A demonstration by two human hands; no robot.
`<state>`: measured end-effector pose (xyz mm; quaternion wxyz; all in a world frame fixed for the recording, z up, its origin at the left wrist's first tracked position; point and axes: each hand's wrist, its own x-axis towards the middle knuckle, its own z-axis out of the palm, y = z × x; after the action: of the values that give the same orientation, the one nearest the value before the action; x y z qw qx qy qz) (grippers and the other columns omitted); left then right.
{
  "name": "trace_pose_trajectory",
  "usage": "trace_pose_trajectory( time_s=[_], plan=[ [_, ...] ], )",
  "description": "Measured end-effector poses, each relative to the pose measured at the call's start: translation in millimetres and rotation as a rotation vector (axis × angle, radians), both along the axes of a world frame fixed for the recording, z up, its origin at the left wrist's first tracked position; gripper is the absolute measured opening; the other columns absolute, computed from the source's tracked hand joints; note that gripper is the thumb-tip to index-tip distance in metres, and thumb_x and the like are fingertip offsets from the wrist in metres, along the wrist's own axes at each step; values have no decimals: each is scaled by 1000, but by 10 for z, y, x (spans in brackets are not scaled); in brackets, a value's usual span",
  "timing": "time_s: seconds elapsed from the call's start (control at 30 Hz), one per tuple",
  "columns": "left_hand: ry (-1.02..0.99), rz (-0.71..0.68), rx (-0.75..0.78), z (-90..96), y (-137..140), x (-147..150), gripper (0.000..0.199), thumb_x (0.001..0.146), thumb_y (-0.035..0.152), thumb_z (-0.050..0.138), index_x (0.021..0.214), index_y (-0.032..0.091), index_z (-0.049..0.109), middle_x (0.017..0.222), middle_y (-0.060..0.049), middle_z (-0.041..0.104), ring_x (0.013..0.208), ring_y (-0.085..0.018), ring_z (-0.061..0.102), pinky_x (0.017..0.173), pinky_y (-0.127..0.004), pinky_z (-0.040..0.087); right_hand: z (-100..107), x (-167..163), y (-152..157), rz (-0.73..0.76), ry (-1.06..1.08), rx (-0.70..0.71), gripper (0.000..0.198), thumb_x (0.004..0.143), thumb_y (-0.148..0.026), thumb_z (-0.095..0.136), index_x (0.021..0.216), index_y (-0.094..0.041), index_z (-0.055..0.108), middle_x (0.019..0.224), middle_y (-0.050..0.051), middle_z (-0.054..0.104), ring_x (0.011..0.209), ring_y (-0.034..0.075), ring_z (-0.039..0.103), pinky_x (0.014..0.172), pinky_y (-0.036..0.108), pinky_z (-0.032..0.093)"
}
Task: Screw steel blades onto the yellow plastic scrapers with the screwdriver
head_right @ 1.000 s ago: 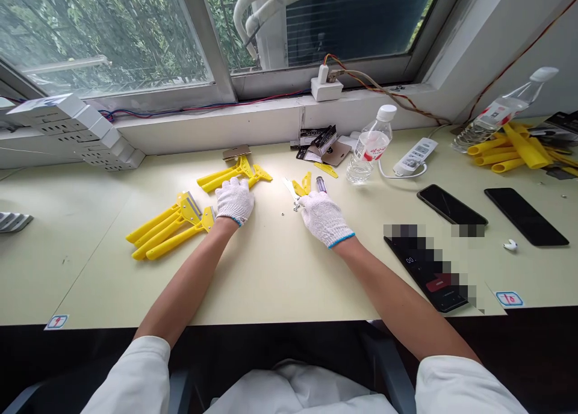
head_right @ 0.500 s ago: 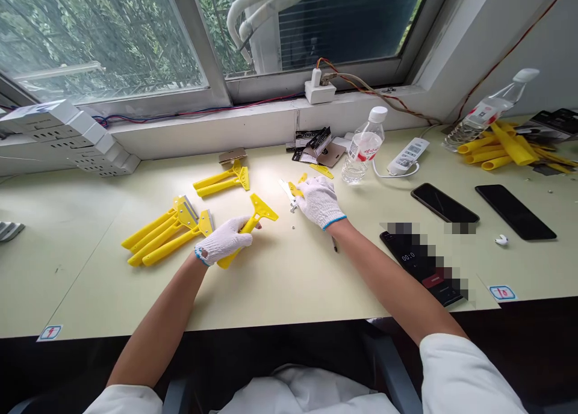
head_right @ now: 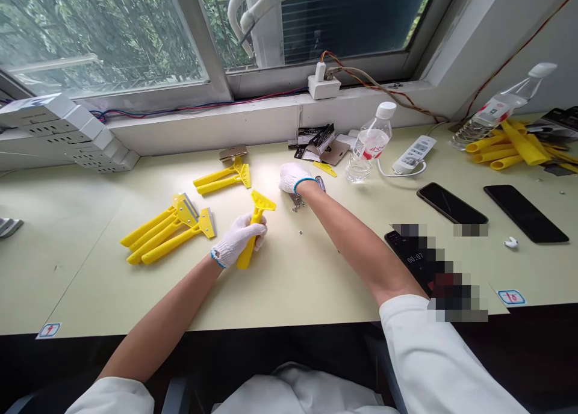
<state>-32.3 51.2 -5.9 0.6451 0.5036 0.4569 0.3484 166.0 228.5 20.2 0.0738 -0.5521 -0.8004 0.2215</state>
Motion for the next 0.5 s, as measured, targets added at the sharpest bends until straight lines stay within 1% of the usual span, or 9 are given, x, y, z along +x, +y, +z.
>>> trace_pose_trajectory(
  time_s=[0.1,0.17,0.27,0.33,0.4,0.5],
  plan=[
    [78,-131,32,-24,-11,-2,15,87,32,68,92,22,58,60,5,59,52,-13,52,59,-27,43,50,-93,35,-38,-107,-36,31,84,-46,83,84,-15,77,77,18,73,82,30,67,78,43,50],
    [96,-150,39,-34,-14,3,14,88,32,67,93,22,58,59,5,60,51,-13,52,59,-27,43,77,-149,44,-50,-142,-54,35,83,-51,84,89,-16,80,77,19,72,81,32,68,77,44,50],
    [87,-149,56,-39,-15,2,14,90,32,66,95,22,58,59,5,60,52,-13,52,60,-27,43,100,-189,53,-54,-149,-86,42,81,-55,83,95,-16,81,72,16,69,76,29,66,72,42,49],
    [87,-152,63,-36,-18,0,14,91,33,66,97,22,59,59,5,60,53,-13,52,61,-27,43,107,-179,53,-55,-127,-99,41,80,-53,84,95,-15,81,69,12,66,73,26,64,69,39,47],
    [96,-152,67,-27,-22,2,16,93,34,66,100,21,61,59,5,59,53,-14,52,61,-27,44,114,-141,45,-53,-86,-102,36,81,-48,85,94,-15,81,68,9,66,72,23,61,68,36,45],
    [67,-131,62,-6,-30,15,21,95,38,65,106,20,63,63,5,58,52,-13,50,60,-27,44,138,-39,27,-46,-3,-102,25,86,-38,80,93,-14,79,71,5,67,72,18,57,66,32,43]
  ],
)
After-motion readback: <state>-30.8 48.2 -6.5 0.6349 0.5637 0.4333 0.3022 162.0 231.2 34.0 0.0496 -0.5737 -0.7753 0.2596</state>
